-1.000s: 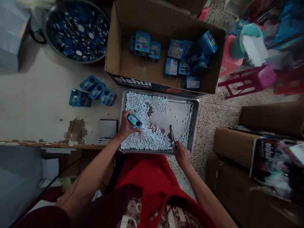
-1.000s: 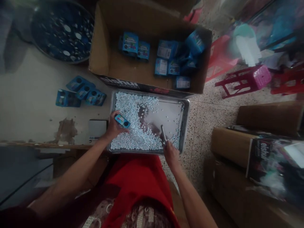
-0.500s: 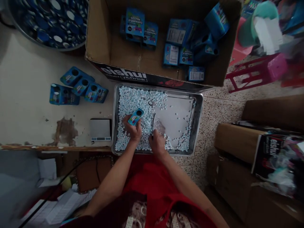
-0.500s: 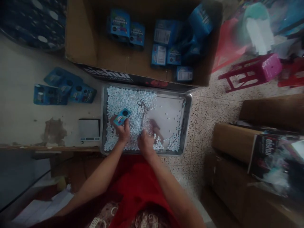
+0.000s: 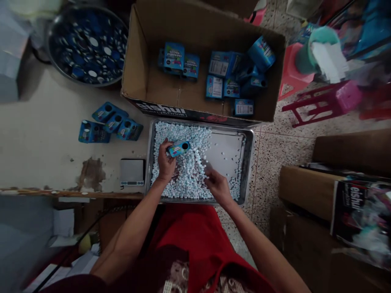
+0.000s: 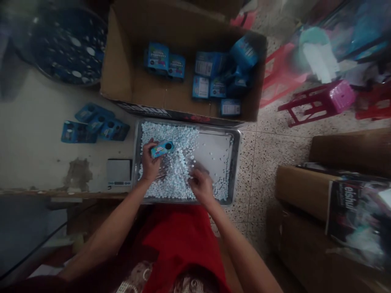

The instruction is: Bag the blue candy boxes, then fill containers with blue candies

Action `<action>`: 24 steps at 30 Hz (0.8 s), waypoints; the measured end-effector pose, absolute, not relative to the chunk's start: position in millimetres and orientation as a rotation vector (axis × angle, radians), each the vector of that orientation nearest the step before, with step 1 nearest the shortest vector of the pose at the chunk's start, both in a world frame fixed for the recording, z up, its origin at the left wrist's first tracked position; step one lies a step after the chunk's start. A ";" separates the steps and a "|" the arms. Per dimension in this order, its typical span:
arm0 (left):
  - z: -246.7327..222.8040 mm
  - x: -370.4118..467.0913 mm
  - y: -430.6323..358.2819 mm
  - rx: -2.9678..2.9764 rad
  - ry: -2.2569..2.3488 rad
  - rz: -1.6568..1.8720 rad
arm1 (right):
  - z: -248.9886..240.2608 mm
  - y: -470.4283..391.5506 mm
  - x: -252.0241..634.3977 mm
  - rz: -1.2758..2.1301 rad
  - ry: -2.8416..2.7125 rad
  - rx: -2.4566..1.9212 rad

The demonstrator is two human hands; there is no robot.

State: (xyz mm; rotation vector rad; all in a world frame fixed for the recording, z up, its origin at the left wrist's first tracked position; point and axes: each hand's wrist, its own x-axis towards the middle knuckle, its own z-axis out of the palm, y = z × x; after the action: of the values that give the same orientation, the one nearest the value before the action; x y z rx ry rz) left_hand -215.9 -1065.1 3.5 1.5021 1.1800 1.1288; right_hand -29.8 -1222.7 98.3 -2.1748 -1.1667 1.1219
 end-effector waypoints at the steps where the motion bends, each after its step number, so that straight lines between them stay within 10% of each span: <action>1: 3.9 -221.2 -1060.3 1.506 1.162 1.103 | 108.9 -1220.6 -26.7 1.122 -1.183 -2.161; 24: -6.2 -237.5 -1055.0 1.583 0.948 0.963 | 221.4 -1093.4 -34.0 1.506 -1.548 -2.278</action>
State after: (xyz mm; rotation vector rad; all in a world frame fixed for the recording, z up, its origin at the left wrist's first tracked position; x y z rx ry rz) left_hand -237.5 -1055.0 -6.2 1.5826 0.9484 0.9631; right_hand -34.0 -1093.4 221.4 -2.2781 -1.5478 1.5058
